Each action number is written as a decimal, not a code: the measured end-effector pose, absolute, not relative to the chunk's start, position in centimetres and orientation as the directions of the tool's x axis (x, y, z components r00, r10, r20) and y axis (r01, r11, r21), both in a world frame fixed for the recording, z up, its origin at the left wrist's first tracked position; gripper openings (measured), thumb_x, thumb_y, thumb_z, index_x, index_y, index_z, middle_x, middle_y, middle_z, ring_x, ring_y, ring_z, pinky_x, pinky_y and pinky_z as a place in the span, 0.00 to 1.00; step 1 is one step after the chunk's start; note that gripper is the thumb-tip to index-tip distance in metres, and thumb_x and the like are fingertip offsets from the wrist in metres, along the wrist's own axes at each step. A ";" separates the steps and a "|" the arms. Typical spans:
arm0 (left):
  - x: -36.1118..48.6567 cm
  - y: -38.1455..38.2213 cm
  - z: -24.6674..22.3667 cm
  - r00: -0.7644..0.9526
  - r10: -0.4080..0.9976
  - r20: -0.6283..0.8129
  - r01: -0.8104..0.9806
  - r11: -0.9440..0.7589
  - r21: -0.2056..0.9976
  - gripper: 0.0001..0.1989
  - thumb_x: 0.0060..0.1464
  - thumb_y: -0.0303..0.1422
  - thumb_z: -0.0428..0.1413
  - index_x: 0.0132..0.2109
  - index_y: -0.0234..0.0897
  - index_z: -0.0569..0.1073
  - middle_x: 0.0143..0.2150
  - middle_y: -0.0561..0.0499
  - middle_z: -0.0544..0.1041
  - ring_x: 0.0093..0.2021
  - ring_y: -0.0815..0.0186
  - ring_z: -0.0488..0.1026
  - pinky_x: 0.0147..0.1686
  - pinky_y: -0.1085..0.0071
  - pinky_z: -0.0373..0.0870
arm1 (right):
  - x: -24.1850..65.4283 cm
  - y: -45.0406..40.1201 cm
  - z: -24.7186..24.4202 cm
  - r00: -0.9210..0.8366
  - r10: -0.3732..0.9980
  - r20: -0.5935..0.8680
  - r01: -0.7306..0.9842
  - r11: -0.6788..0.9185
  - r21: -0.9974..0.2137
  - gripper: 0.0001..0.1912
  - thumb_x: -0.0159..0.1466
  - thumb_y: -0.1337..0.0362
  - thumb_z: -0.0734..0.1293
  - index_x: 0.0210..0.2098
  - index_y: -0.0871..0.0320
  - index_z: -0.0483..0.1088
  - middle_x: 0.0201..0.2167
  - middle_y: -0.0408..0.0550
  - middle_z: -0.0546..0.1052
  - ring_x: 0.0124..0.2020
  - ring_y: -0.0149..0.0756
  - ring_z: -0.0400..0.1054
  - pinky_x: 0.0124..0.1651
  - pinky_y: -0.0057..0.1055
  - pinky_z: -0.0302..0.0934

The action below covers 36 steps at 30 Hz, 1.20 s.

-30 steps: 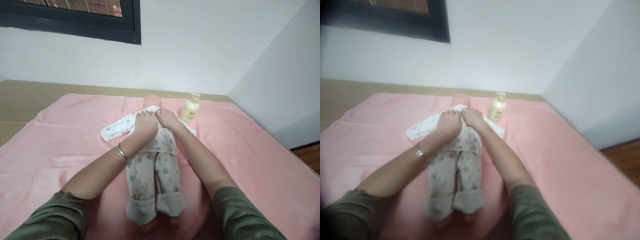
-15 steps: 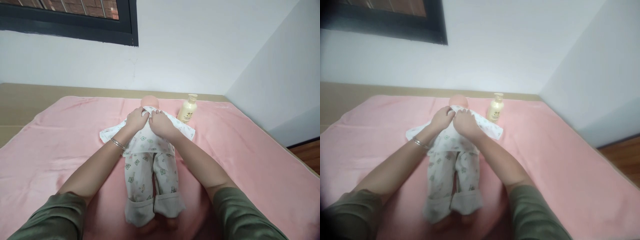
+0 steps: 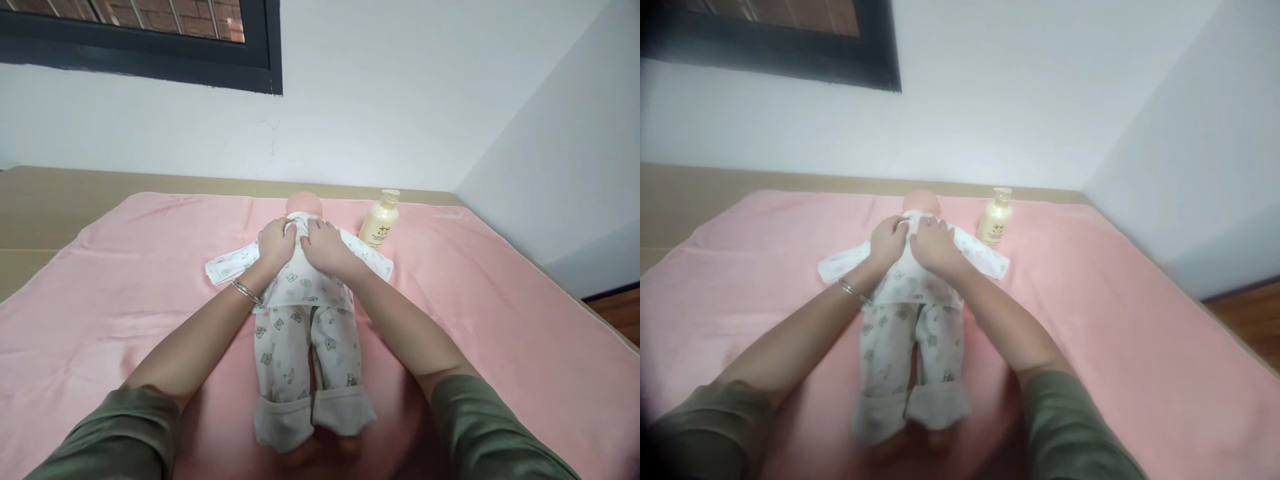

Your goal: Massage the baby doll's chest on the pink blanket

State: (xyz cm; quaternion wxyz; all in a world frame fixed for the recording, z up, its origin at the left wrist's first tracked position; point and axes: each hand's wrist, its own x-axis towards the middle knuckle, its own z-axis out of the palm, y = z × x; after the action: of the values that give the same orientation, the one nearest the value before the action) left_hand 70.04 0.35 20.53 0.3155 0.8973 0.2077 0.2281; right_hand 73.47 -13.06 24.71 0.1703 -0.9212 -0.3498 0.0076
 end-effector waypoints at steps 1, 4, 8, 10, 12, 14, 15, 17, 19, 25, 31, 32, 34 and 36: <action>70.0 0.4 20.3 0.801 0.520 0.296 0.208 -0.706 0.677 0.20 0.63 0.37 0.42 0.50 0.39 0.76 0.55 0.44 0.79 0.56 0.54 0.73 0.57 0.60 0.65 | 73.1 -13.1 25.1 0.712 0.689 0.134 0.687 -0.644 -0.337 0.24 0.70 0.65 0.54 0.62 0.67 0.64 0.64 0.64 0.67 0.65 0.54 0.60 0.66 0.54 0.55; 70.0 0.6 19.6 0.769 0.550 0.326 0.176 -0.672 0.719 0.20 0.64 0.38 0.39 0.44 0.39 0.75 0.49 0.44 0.81 0.50 0.56 0.75 0.53 0.62 0.68 | 72.8 -13.3 25.9 0.635 0.716 0.289 0.762 -0.518 -0.389 0.28 0.67 0.70 0.53 0.66 0.62 0.61 0.70 0.57 0.61 0.71 0.46 0.53 0.71 0.48 0.51; 70.1 0.8 19.1 0.723 0.587 0.365 0.139 -0.641 0.755 0.20 0.66 0.38 0.37 0.41 0.40 0.73 0.46 0.45 0.80 0.48 0.60 0.75 0.52 0.65 0.68 | 73.1 -12.9 25.1 0.663 0.640 0.389 0.749 -0.576 -0.328 0.29 0.69 0.68 0.53 0.69 0.62 0.57 0.75 0.57 0.51 0.76 0.48 0.40 0.74 0.53 0.40; 70.1 0.8 19.1 0.721 0.590 0.363 0.139 -0.636 0.759 0.20 0.67 0.38 0.36 0.40 0.40 0.71 0.45 0.45 0.80 0.47 0.60 0.75 0.52 0.66 0.67 | 73.2 -12.6 24.3 0.658 0.690 0.302 0.753 -0.598 -0.274 0.29 0.70 0.63 0.55 0.69 0.63 0.58 0.75 0.61 0.50 0.76 0.54 0.38 0.74 0.58 0.37; 70.1 0.8 19.1 0.728 0.591 0.348 0.161 -0.640 0.751 0.20 0.67 0.37 0.35 0.39 0.41 0.70 0.44 0.45 0.80 0.47 0.60 0.75 0.52 0.66 0.67 | 73.0 -12.4 24.0 0.650 0.720 0.242 0.759 -0.600 -0.255 0.30 0.70 0.60 0.57 0.69 0.62 0.58 0.75 0.61 0.48 0.76 0.58 0.36 0.72 0.62 0.37; 70.1 0.8 19.2 0.731 0.590 0.343 0.175 -0.647 0.742 0.19 0.67 0.37 0.35 0.38 0.41 0.70 0.44 0.45 0.79 0.47 0.60 0.74 0.52 0.66 0.67 | 72.7 -12.4 24.2 0.670 0.678 0.302 0.742 -0.612 -0.272 0.31 0.70 0.61 0.57 0.71 0.59 0.54 0.76 0.57 0.44 0.76 0.57 0.33 0.72 0.64 0.36; 70.1 0.8 19.1 0.730 0.589 0.346 0.176 -0.651 0.738 0.19 0.67 0.36 0.36 0.38 0.41 0.69 0.44 0.45 0.79 0.48 0.60 0.74 0.52 0.66 0.67 | 72.5 -12.4 24.3 0.681 0.641 0.354 0.731 -0.622 -0.282 0.33 0.69 0.63 0.56 0.73 0.57 0.51 0.77 0.55 0.43 0.77 0.57 0.30 0.72 0.65 0.35; 70.1 0.8 19.0 0.726 0.590 0.353 0.176 -0.656 0.734 0.18 0.67 0.36 0.36 0.37 0.41 0.69 0.44 0.45 0.79 0.48 0.60 0.74 0.52 0.66 0.67 | 72.2 -12.5 24.5 0.690 0.587 0.424 0.716 -0.639 -0.280 0.34 0.69 0.65 0.55 0.74 0.56 0.48 0.76 0.53 0.44 0.77 0.55 0.28 0.72 0.67 0.33; 70.2 0.8 19.0 0.723 0.592 0.356 0.176 -0.656 0.734 0.18 0.66 0.36 0.37 0.37 0.41 0.69 0.43 0.46 0.79 0.48 0.60 0.74 0.51 0.65 0.67 | 72.2 -12.5 24.2 0.675 0.613 0.410 0.730 -0.635 -0.252 0.33 0.68 0.65 0.55 0.72 0.58 0.52 0.75 0.55 0.49 0.76 0.56 0.33 0.72 0.66 0.33; 69.9 0.6 19.3 0.716 0.607 0.346 0.185 -0.642 0.744 0.18 0.66 0.36 0.37 0.37 0.41 0.70 0.44 0.45 0.80 0.48 0.59 0.74 0.53 0.63 0.65 | 73.0 -12.5 24.1 0.615 0.711 0.340 0.787 -0.527 -0.321 0.28 0.69 0.66 0.52 0.66 0.57 0.63 0.71 0.53 0.60 0.72 0.46 0.50 0.73 0.51 0.45; 69.7 0.1 20.1 0.725 0.634 0.268 0.294 -0.637 0.713 0.20 0.66 0.35 0.37 0.39 0.41 0.73 0.48 0.46 0.80 0.55 0.56 0.72 0.56 0.56 0.58 | 72.5 -12.5 24.2 0.669 0.643 0.372 0.742 -0.606 -0.286 0.28 0.69 0.67 0.54 0.68 0.57 0.61 0.75 0.53 0.52 0.76 0.49 0.40 0.73 0.58 0.39; 69.7 0.0 20.2 0.723 0.644 0.251 0.321 -0.635 0.702 0.20 0.65 0.35 0.37 0.39 0.41 0.73 0.48 0.45 0.81 0.56 0.55 0.71 0.56 0.54 0.57 | 72.5 -12.4 24.0 0.669 0.668 0.326 0.744 -0.609 -0.275 0.27 0.69 0.65 0.55 0.66 0.58 0.63 0.74 0.55 0.53 0.75 0.51 0.41 0.73 0.58 0.39; 69.8 -0.1 20.3 0.719 0.655 0.231 0.353 -0.631 0.691 0.20 0.65 0.35 0.37 0.41 0.42 0.74 0.49 0.45 0.81 0.58 0.54 0.70 0.57 0.53 0.56 | 72.6 -12.3 23.8 0.660 0.698 0.279 0.751 -0.602 -0.271 0.25 0.69 0.64 0.56 0.63 0.59 0.66 0.74 0.56 0.54 0.75 0.53 0.42 0.72 0.59 0.41; 69.8 -0.1 20.3 0.722 0.653 0.229 0.354 -0.633 0.688 0.19 0.63 0.35 0.39 0.44 0.42 0.74 0.50 0.45 0.80 0.59 0.53 0.69 0.57 0.52 0.55 | 72.5 -12.3 24.0 0.657 0.679 0.328 0.754 -0.593 -0.284 0.25 0.69 0.64 0.56 0.63 0.59 0.66 0.74 0.55 0.52 0.75 0.53 0.40 0.73 0.59 0.40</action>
State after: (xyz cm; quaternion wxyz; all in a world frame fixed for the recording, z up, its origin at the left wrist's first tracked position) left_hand 69.79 -0.11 20.30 0.3164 0.8723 0.2887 0.2357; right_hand 72.50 -12.35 24.02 0.2020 -0.8876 -0.4034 -0.0928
